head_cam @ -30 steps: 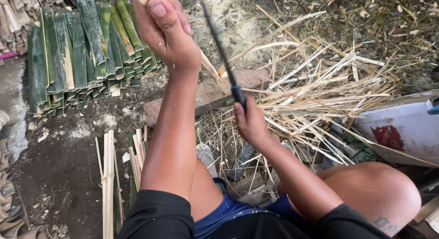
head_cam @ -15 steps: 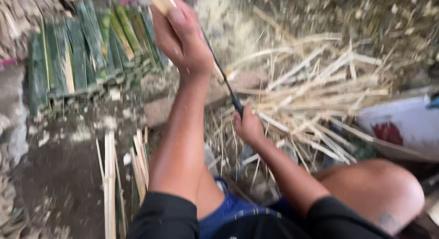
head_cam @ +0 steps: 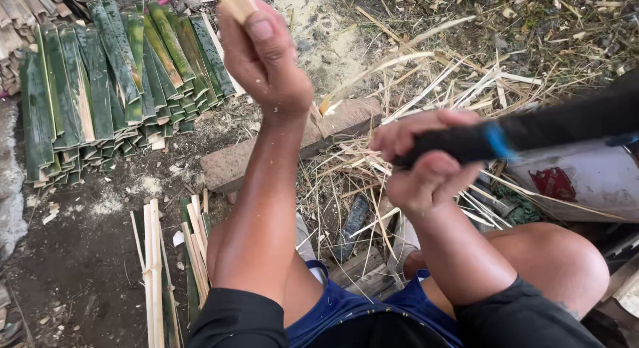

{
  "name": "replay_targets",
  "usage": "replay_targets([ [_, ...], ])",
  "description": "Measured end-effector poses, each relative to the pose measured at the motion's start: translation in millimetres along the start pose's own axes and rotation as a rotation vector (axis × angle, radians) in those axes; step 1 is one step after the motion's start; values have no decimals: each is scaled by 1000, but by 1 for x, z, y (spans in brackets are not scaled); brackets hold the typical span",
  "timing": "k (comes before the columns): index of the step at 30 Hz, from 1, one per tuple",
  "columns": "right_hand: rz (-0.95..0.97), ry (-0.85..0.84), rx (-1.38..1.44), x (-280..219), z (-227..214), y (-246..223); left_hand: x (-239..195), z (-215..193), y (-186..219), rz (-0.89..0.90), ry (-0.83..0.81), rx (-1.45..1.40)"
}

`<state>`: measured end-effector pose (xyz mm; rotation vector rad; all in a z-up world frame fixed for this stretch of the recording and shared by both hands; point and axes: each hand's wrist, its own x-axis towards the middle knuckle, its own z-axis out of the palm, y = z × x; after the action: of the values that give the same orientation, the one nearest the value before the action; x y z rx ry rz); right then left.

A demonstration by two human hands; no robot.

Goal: The person sits on the ground and uses a knife to shave the outer layer off long bamboo strips. They hold the bamboo with one hand and scrape the knife along its length, creating thin shavings that fall to the ground. The person repeatedly repositions the bamboo to continue shaving different sections.

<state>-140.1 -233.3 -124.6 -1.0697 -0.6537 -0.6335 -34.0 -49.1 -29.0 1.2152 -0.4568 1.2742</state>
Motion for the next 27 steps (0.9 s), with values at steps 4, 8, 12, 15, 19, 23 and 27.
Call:
replay_targets([
  [4, 713, -575, -1021, -46, -5, 57, -5, 14, 3, -8, -40, 79],
  [8, 797, -455, -1065, -74, -22, 118, 13, 15, 6, 40, -41, 132],
  [12, 888, -552, -1057, -91, -28, 102, 0, -11, 2, -6, -32, -42],
  [15, 927, -540, -901, -50, -3, 86, 12, -21, -9, 125, -63, 154],
  [19, 779, -336, -572, -17, 16, 46, 19, -23, -5, 14, -48, 113],
  [23, 229, -227, -603, -19, 6, 66, 35, -4, -2, 28, -63, 158],
  [27, 952, -600, -1092, -88, -8, 139, 17, -10, -6, 65, -27, 217],
])
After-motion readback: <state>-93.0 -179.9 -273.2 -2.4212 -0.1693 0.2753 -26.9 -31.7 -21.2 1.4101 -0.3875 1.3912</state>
